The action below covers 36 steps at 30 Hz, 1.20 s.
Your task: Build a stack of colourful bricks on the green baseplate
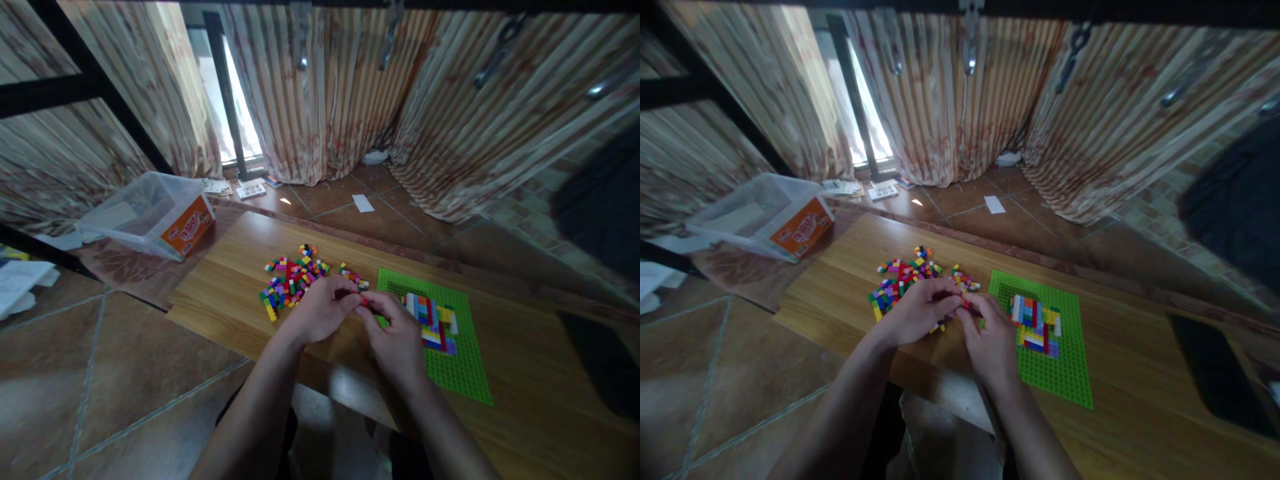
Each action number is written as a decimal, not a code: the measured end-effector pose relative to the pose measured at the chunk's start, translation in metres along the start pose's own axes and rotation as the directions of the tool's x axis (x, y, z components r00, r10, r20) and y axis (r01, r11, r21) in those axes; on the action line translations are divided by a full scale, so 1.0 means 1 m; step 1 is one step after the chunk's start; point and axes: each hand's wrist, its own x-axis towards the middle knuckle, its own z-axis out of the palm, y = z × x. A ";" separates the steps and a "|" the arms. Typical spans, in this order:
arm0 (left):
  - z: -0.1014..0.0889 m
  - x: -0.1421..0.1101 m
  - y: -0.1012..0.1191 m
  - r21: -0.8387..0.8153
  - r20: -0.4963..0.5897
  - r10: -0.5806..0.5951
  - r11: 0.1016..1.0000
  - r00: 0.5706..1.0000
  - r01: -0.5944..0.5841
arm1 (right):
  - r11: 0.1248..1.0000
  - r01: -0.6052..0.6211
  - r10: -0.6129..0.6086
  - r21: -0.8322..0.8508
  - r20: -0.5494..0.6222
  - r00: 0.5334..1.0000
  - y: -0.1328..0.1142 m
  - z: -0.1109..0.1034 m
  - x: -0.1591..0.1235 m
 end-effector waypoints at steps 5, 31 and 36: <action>0.005 0.002 0.000 -0.049 -0.012 -0.005 0.999 1.000 0.005 | 0.925 -0.188 0.201 0.329 -0.004 0.980 -0.003 -0.004 0.003; 0.024 0.009 -0.011 0.803 -0.036 -0.001 0.596 0.999 0.030 | 0.916 -0.344 0.385 0.206 -0.209 0.899 0.047 -0.131 0.007; 0.024 0.009 -0.011 0.833 -0.044 0.023 0.552 0.999 0.024 | 0.947 -0.312 0.318 0.074 -0.094 0.943 0.060 -0.136 -0.003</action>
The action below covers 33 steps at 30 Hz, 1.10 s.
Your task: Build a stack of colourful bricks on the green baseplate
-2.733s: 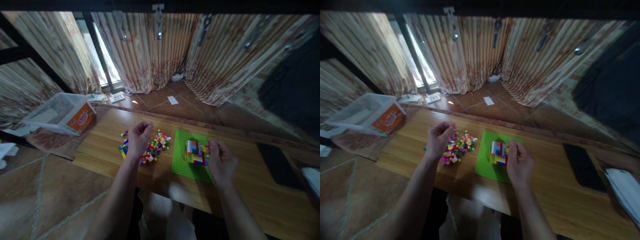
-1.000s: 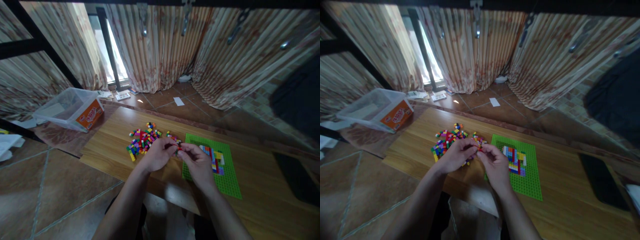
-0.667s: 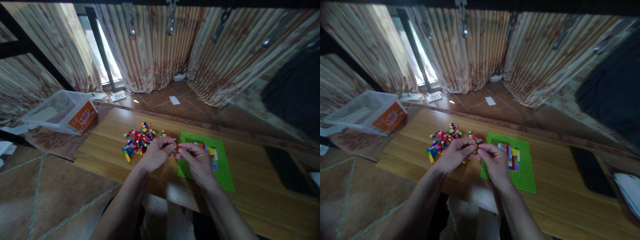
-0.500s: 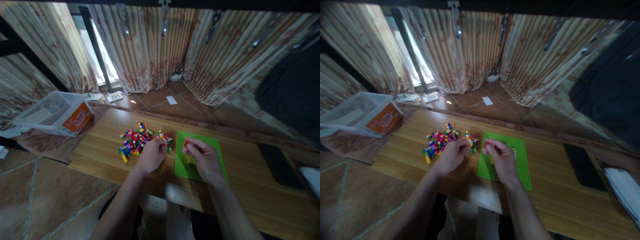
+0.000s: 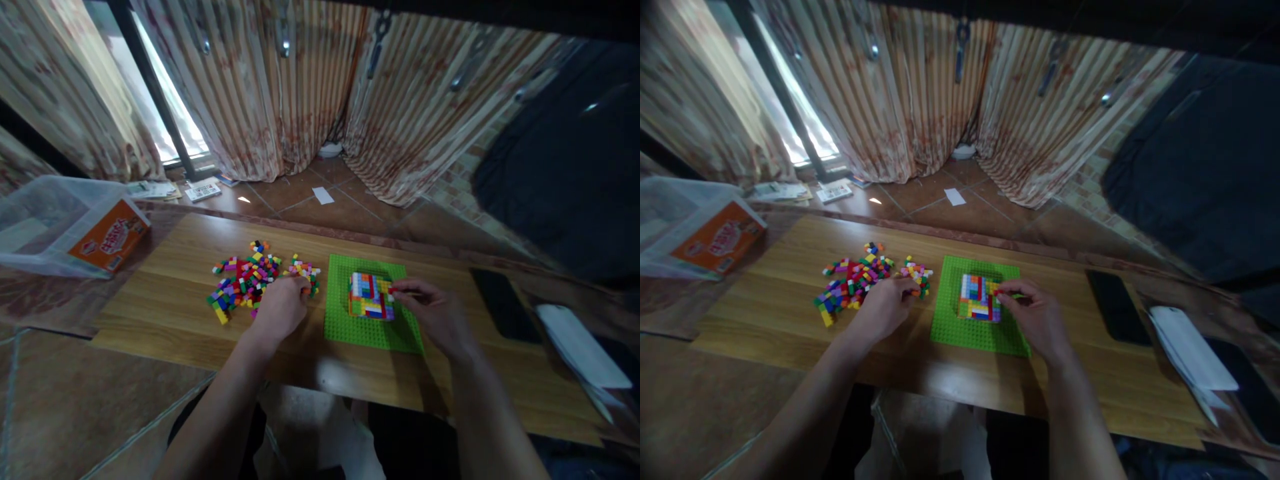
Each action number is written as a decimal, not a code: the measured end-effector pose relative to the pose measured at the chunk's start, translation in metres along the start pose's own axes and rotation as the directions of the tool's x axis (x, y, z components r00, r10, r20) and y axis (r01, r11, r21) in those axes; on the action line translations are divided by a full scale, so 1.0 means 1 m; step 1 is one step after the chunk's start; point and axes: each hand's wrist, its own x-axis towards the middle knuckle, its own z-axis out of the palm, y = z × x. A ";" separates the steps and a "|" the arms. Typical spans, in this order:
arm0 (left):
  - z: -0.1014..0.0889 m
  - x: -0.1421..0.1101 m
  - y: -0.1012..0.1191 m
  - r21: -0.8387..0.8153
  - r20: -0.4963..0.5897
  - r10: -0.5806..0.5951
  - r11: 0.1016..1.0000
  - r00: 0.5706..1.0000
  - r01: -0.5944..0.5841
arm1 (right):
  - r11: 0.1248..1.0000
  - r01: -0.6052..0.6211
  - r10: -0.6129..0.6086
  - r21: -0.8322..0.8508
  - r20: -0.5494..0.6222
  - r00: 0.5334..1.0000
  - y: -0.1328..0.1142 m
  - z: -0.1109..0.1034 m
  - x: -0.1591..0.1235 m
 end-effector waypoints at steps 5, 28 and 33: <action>-0.003 0.002 0.001 -0.054 0.013 0.016 0.998 1.000 -0.015 | 0.997 0.064 -0.063 -0.045 0.037 0.997 0.015 0.003 0.000; -0.012 0.006 -0.008 -0.176 -0.007 -0.023 0.984 1.000 0.021 | 0.964 -0.116 0.151 0.240 -0.134 0.979 0.021 0.024 0.003; -0.013 0.007 -0.008 -0.186 -0.008 -0.032 0.982 0.999 0.030 | 0.947 -0.118 0.172 0.300 -0.161 0.972 0.021 0.025 0.004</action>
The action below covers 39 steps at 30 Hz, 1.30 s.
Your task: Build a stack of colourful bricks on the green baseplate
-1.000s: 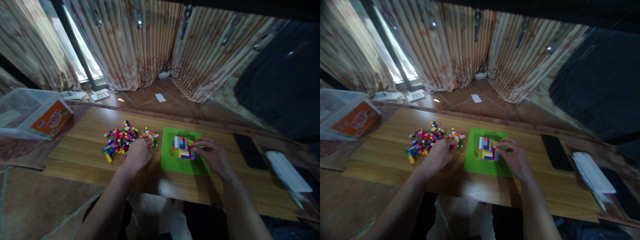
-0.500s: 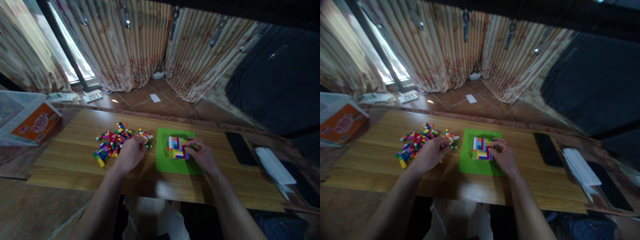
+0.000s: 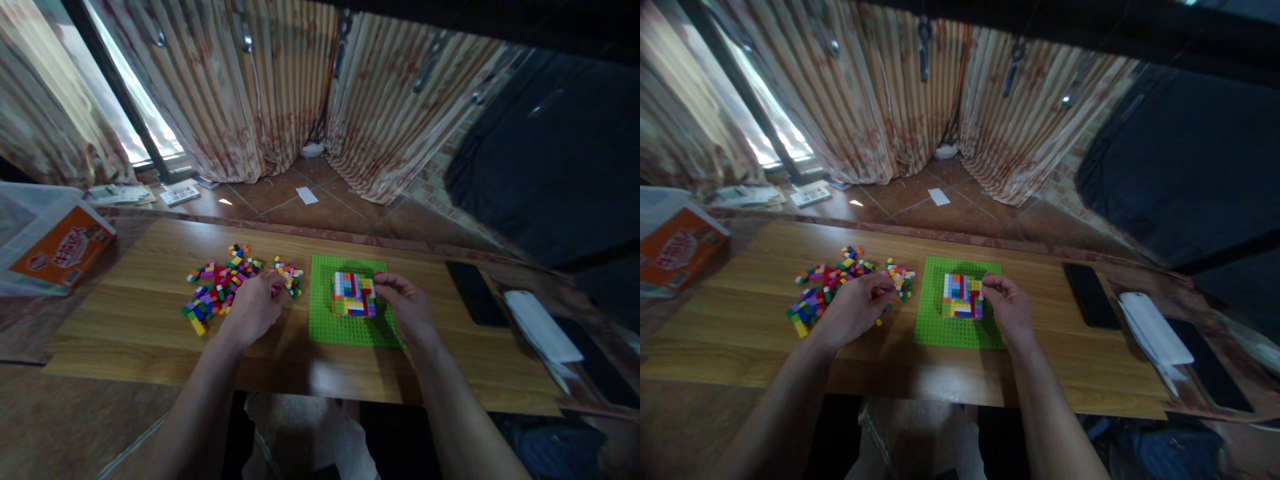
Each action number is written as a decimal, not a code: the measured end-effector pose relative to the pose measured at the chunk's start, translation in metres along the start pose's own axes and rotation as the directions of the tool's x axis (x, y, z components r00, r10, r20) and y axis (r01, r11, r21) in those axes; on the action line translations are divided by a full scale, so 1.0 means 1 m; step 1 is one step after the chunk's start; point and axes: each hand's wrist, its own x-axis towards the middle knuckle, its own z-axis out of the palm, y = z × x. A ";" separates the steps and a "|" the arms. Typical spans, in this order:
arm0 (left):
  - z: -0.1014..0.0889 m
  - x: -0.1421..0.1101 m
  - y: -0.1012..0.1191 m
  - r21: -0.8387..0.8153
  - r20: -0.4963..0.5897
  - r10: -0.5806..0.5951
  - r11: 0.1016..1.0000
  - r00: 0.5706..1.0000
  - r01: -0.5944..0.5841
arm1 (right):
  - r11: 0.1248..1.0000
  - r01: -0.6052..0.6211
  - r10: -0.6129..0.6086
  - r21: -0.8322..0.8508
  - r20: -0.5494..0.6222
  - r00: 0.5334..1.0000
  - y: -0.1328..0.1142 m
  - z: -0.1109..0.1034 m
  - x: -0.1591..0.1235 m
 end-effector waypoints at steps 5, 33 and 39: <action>-0.001 0.000 -0.001 -0.004 0.000 -0.011 1.000 1.000 0.011 | 0.994 0.028 -0.030 -0.107 -0.016 0.999 0.004 0.005 0.000; -0.029 -0.010 -0.033 0.123 -0.011 -0.114 0.986 0.993 0.114 | 0.939 -0.025 0.021 -0.343 -0.015 1.000 0.001 0.003 -0.001; -0.025 -0.010 -0.025 0.197 0.045 -0.096 0.977 0.994 0.086 | 0.875 0.022 -0.039 -0.483 -0.024 0.999 -0.004 0.004 -0.001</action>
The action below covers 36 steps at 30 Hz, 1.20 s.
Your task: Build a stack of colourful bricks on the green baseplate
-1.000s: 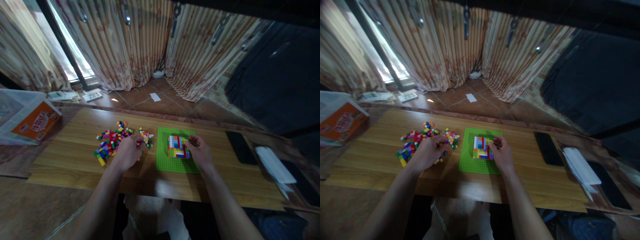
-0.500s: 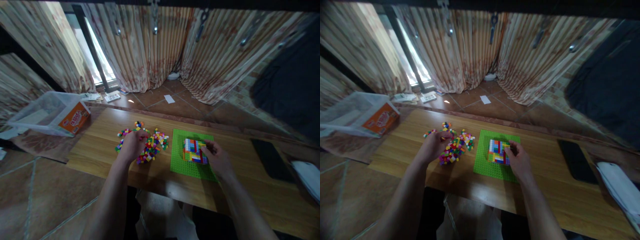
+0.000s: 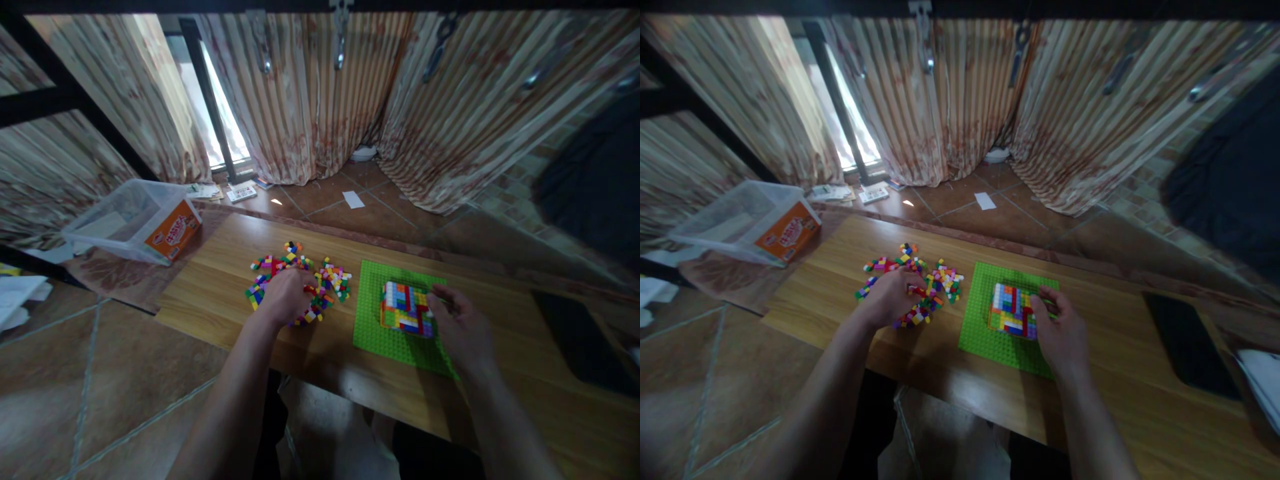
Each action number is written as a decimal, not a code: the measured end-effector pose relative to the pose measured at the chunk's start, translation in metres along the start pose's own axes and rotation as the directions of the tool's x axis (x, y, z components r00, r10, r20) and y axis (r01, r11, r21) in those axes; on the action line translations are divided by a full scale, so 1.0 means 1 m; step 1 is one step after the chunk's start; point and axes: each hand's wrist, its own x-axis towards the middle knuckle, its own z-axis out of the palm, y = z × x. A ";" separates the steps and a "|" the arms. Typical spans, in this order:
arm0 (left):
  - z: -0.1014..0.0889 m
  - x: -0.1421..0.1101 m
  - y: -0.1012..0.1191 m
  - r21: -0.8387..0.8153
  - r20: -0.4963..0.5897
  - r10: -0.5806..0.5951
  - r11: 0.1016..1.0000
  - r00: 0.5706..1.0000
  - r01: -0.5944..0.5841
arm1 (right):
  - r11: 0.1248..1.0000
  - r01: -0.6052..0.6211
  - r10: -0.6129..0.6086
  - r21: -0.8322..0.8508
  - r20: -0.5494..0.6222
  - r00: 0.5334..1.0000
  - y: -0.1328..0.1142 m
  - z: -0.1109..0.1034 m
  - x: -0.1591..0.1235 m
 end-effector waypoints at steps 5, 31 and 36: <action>0.003 0.000 0.006 0.085 0.023 -0.016 0.996 1.000 0.014 | 0.999 0.047 -0.047 -0.025 -0.011 0.999 -0.001 0.000 -0.002; 0.000 0.000 0.010 0.103 0.049 -0.024 0.995 0.999 0.018 | 0.987 0.161 -0.161 -0.011 -0.111 0.981 -0.015 -0.003 -0.009; 0.000 0.001 0.010 0.148 0.065 -0.032 0.989 0.997 0.022 | 0.978 0.203 -0.207 -0.053 -0.089 0.974 -0.014 -0.003 -0.009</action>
